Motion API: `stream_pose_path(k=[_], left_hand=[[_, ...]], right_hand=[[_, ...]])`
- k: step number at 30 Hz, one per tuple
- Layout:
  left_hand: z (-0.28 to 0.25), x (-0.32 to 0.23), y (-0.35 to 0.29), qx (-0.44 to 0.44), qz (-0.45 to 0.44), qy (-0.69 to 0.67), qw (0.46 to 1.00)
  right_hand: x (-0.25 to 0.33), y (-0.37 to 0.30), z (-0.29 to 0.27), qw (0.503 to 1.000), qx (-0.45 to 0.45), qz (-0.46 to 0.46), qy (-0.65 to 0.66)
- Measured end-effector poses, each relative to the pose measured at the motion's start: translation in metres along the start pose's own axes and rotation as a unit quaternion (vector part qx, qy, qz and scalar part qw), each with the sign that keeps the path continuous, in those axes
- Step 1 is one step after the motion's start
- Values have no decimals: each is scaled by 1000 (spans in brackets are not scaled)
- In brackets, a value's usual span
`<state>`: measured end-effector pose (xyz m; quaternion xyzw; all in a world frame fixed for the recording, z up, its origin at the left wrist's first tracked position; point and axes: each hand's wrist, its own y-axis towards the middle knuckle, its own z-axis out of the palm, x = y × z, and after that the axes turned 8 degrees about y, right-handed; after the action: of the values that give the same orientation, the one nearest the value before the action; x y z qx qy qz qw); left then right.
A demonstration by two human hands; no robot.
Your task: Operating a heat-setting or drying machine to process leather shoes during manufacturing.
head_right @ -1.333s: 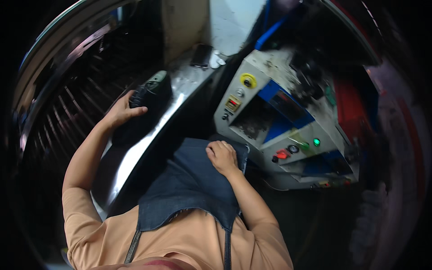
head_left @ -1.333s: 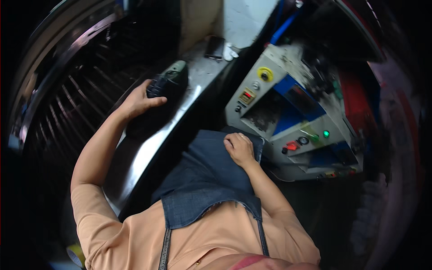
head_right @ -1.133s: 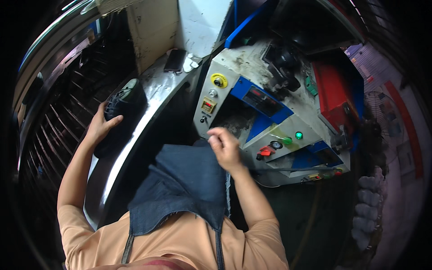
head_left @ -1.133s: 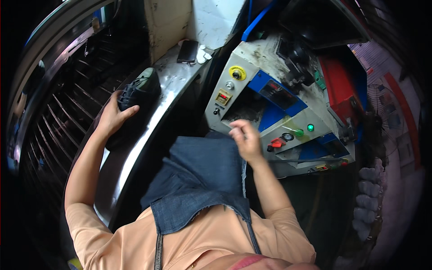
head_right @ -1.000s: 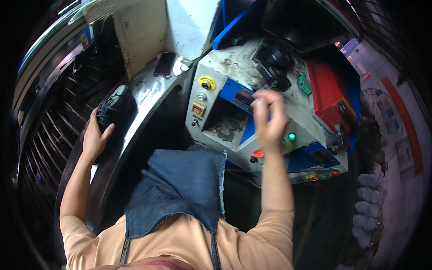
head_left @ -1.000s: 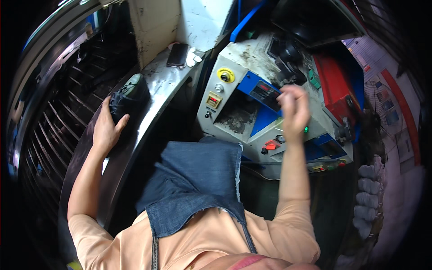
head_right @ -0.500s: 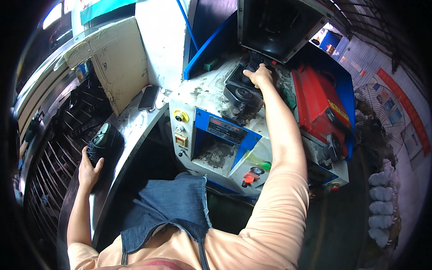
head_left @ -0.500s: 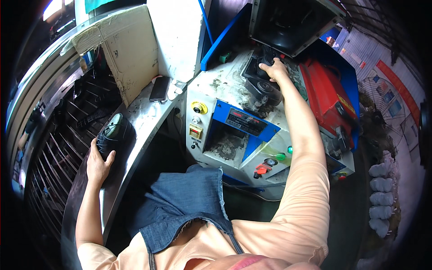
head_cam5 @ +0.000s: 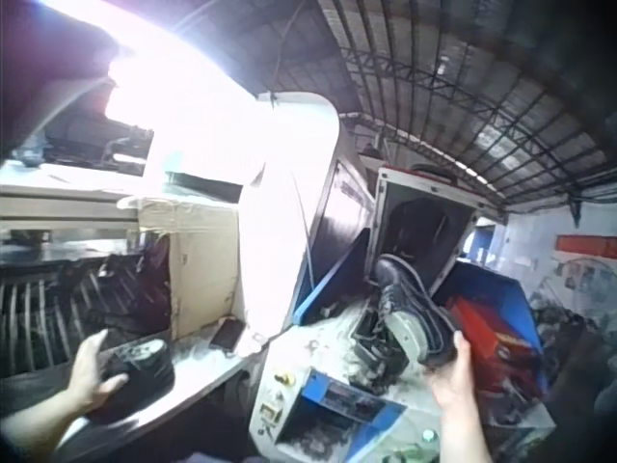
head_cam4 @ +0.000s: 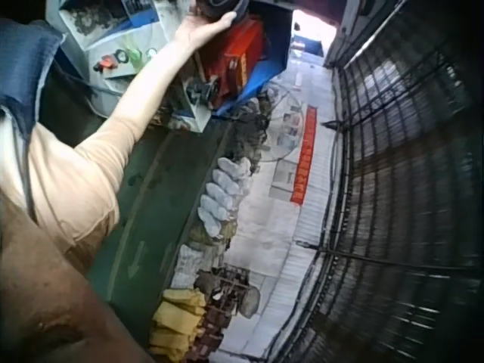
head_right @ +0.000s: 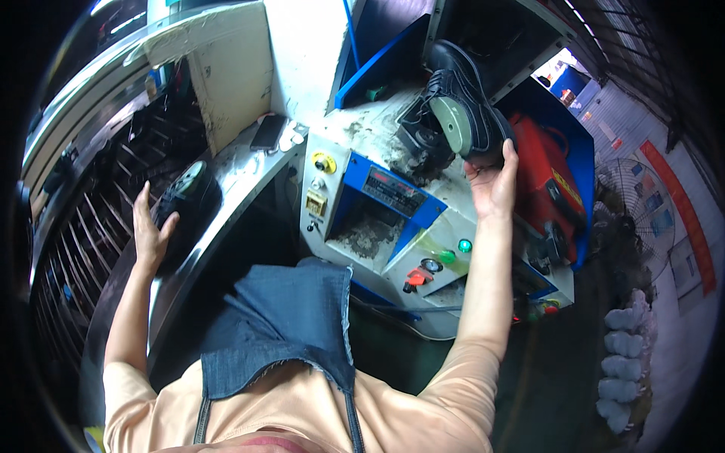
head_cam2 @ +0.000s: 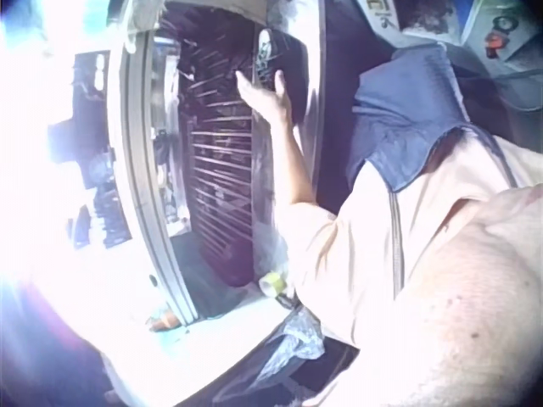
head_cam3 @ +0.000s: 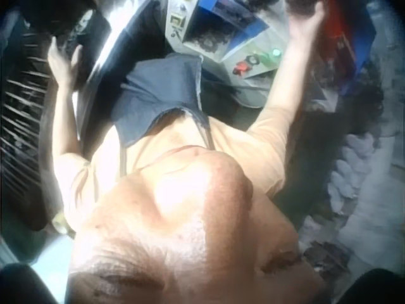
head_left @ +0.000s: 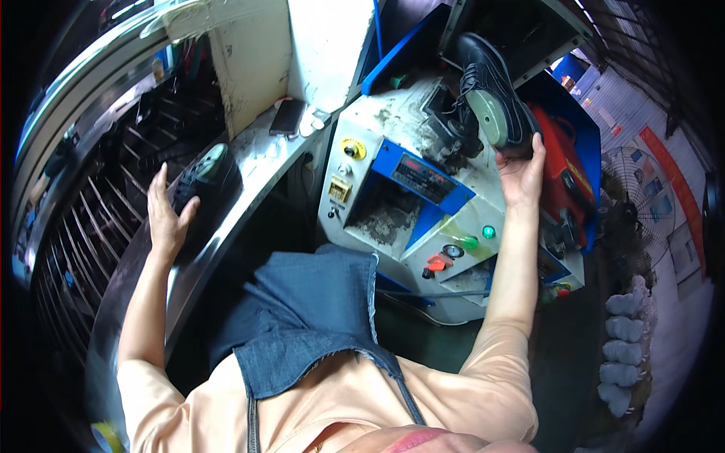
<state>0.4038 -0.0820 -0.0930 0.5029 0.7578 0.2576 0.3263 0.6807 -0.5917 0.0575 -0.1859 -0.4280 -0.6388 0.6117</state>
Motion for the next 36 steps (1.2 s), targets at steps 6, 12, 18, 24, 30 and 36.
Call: stream_pose_path(k=[6, 12, 18, 24, 30, 36], left_hand=[[-29, -110, 1, 112, 24, -425, 898], [-37, -145, -12, 75, -173, -833, 520], [-100, -28, -46, -68, -332, -787, 516], [-172, 140, -68, -211, -455, -582, 641], [-240, 337, -144, -244, -587, -188, 749], [-235, 406, -179, -32, -682, 135, 718]], right_hand=[[-89, -99, 71, 975, 48, 107, 190], [-190, -205, 163, 946, 225, 194, 127], [-237, -159, 201, 807, 502, 42, -309], [-291, -92, 220, 746, 466, -114, -461], [-336, -73, 230, 708, 493, -125, -490], [-390, -63, 239, 821, 448, 20, -354]])
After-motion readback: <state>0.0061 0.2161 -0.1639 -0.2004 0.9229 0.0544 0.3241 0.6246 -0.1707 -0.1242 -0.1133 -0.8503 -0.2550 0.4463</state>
